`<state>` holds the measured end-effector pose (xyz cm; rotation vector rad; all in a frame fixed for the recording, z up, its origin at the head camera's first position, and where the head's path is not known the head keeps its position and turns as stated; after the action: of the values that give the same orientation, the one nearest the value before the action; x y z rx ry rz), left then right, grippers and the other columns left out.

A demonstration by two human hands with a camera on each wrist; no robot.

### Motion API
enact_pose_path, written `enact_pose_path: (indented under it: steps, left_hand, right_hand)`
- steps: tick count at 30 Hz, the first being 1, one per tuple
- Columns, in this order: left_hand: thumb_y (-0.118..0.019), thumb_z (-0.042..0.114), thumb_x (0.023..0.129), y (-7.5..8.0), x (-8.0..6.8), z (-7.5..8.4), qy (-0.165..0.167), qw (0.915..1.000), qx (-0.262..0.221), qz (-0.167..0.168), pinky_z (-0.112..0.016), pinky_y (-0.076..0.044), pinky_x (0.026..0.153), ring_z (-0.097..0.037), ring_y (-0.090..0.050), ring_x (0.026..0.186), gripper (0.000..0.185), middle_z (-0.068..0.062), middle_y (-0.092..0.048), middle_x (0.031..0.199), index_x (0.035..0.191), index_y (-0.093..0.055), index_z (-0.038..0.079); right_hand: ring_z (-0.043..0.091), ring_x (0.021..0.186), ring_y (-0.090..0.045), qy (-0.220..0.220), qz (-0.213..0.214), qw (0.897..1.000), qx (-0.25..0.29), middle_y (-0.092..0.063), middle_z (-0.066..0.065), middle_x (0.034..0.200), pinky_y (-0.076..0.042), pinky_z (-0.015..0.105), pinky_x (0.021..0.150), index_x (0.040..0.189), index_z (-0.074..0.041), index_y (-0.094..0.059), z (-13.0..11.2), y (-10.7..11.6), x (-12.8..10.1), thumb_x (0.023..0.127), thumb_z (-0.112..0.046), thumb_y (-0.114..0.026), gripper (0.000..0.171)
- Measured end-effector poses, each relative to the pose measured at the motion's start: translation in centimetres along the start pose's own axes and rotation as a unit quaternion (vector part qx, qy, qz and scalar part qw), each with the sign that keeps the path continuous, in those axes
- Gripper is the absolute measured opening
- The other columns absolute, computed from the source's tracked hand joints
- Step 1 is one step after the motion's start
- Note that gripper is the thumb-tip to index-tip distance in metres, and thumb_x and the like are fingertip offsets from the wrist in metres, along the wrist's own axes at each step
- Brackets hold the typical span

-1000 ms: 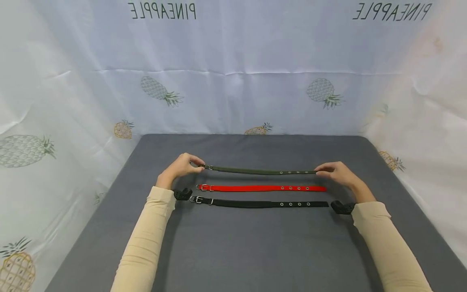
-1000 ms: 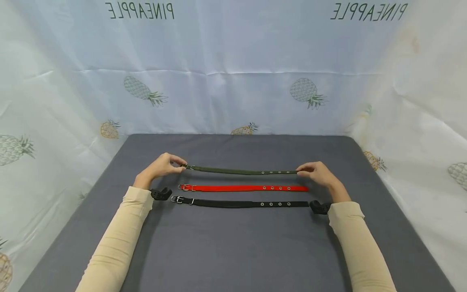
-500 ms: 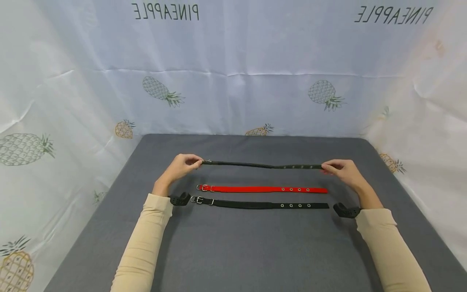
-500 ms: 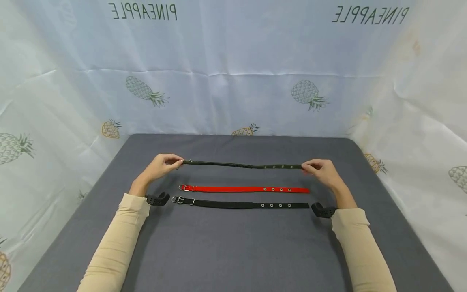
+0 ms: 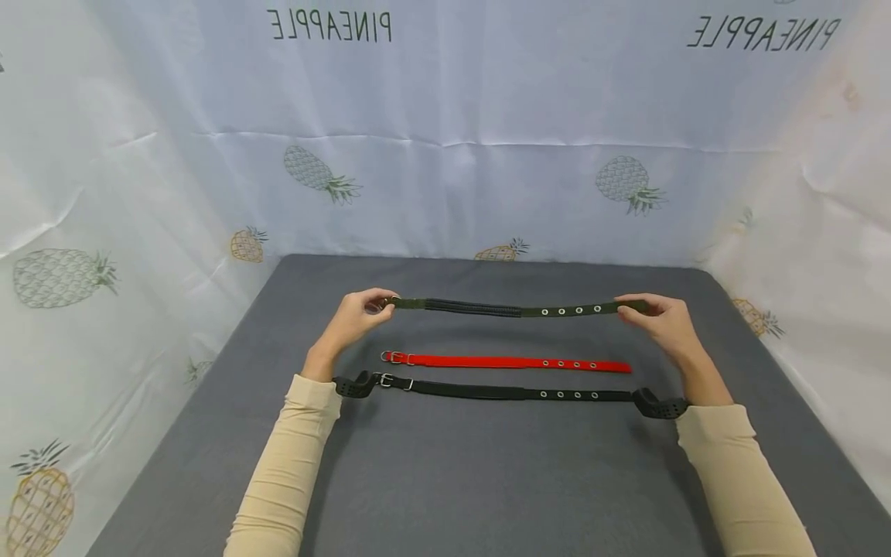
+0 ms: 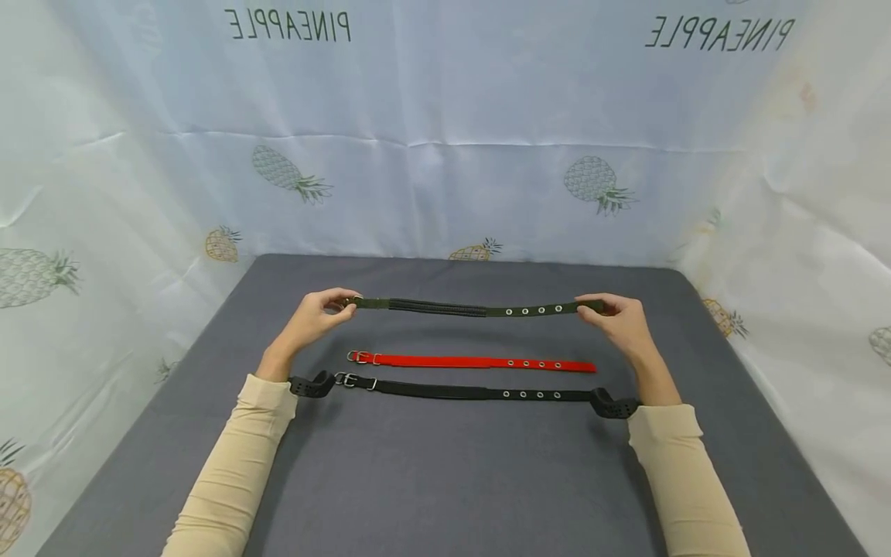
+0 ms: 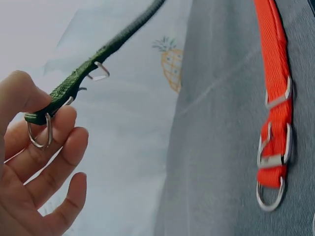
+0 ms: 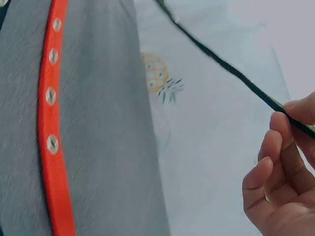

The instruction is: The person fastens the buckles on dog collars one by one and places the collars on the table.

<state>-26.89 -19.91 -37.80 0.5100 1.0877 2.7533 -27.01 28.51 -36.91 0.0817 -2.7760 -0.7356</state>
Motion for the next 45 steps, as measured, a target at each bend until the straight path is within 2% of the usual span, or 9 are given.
enact_pose_path:
  steps: [3,7,15,26,29,32,35,41,45]
  left_hand:
    - [-0.06,0.011,0.094,-0.2,0.1,0.6,-0.009,0.9997,-0.019,0.012,-0.046,-0.053,0.088,-0.03,-0.063,0.094,0.028,-0.018,-0.068,0.103,0.121,-0.065,0.004]
    - [-0.062,0.009,0.092,-0.4,-0.1,1.1,-0.026,0.9981,-0.045,0.032,-0.049,-0.053,0.088,-0.029,-0.062,0.092,0.029,-0.017,-0.065,0.099,0.121,-0.065,0.004]
    - [-0.067,0.006,0.089,-0.9,-0.2,2.0,-0.052,0.9962,-0.052,0.048,-0.054,-0.052,0.088,-0.032,-0.062,0.094,0.031,-0.021,-0.066,0.104,0.119,-0.065,0.001]
    - [-0.07,0.008,0.087,-1.8,0.0,3.8,-0.075,0.9925,-0.078,0.057,-0.038,-0.054,0.085,-0.029,-0.064,0.092,0.025,-0.017,-0.068,0.099,0.111,-0.068,0.001]
    - [-0.07,0.007,0.086,-2.1,0.2,4.3,-0.09,0.99,-0.089,0.062,-0.039,-0.054,0.086,-0.025,-0.063,0.09,0.022,-0.017,-0.069,0.097,0.108,-0.069,0.001]
    - [-0.071,0.006,0.086,-2.4,0.3,4.7,-0.107,0.9859,-0.106,0.074,-0.043,-0.054,0.087,-0.017,-0.061,0.088,0.02,-0.017,-0.068,0.095,0.105,-0.07,0.0]
    - [-0.071,0.004,0.085,-2.7,0.5,5.1,-0.128,0.9793,-0.129,0.089,-0.038,-0.053,0.088,-0.009,-0.058,0.087,0.017,-0.017,-0.068,0.095,0.102,-0.07,-0.001]
    - [-0.067,-0.002,0.086,-3.4,0.8,5.8,-0.151,0.9657,-0.184,0.104,-0.021,-0.051,0.089,0.003,-0.056,0.092,0.017,-0.021,-0.067,0.101,0.103,-0.068,-0.004]
    - [-0.064,0.007,0.092,-4.1,1.0,6.2,-0.157,0.9545,-0.237,0.091,-0.018,-0.05,0.094,0.003,-0.062,0.094,0.019,-0.018,-0.07,0.1,0.105,-0.063,-0.006]
  right_hand:
    - [-0.009,0.074,-0.062,0.009,0.008,1.0,0.018,-0.065,-0.025,0.078,-0.048,0.009,0.067,0.112,-0.007,-0.069,-0.7,-0.1,0.0,0.092,-0.013,-0.066,0.021]
    - [-0.01,0.077,-0.062,0.028,0.012,0.999,0.016,-0.064,-0.03,0.085,-0.046,0.011,0.063,0.112,-0.002,-0.067,-1.7,-0.6,0.1,0.091,-0.008,-0.065,0.022]
    - [-0.01,0.074,-0.057,0.054,0.012,0.998,-0.041,-0.059,-0.035,0.083,-0.045,0.011,0.065,0.114,0.004,-0.064,-3.8,-1.8,0.2,0.092,-0.008,-0.062,0.025]
    - [-0.02,0.077,-0.059,0.109,-0.013,0.994,-0.024,-0.058,-0.035,0.082,-0.047,0.001,0.074,0.11,0.01,-0.065,-6.7,-4.1,0.2,0.093,-0.005,-0.062,0.023]
    - [-0.02,0.078,-0.059,0.117,-0.019,0.993,-0.013,-0.065,-0.024,0.087,-0.049,0.002,0.075,0.111,0.011,-0.065,-7.3,-5.0,0.4,0.093,-0.005,-0.062,0.024]
    - [-0.02,0.078,-0.059,0.124,-0.022,0.992,-0.014,-0.073,0.004,0.092,-0.049,0.002,0.074,0.111,0.011,-0.065,-7.9,-5.8,0.5,0.093,-0.004,-0.061,0.024]
    - [-0.02,0.077,-0.058,0.13,-0.023,0.991,-0.019,-0.069,0.029,0.098,-0.049,0.003,0.074,0.11,0.011,-0.065,-8.4,-6.6,0.8,0.093,-0.003,-0.062,0.023]
    - [-0.018,0.075,-0.056,0.132,-0.017,0.991,-0.029,-0.068,0.029,0.097,-0.049,0.008,0.07,0.11,0.008,-0.066,-8.9,-7.8,1.0,0.092,-0.004,-0.062,0.022]
    - [-0.016,0.074,-0.054,0.15,-0.005,0.988,-0.036,-0.068,0.025,0.096,-0.048,0.011,0.067,0.109,0.006,-0.068,-9.3,-8.5,1.1,0.091,-0.003,-0.063,0.02]
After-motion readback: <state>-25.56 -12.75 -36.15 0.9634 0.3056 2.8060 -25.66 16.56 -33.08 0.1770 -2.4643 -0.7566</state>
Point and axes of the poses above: each hand's wrist, its own x-axis towards the middle knuckle, its own y-axis out of the back of the hand, z = x × y, the point moved 3 cm from there along x, towards the middle knuckle
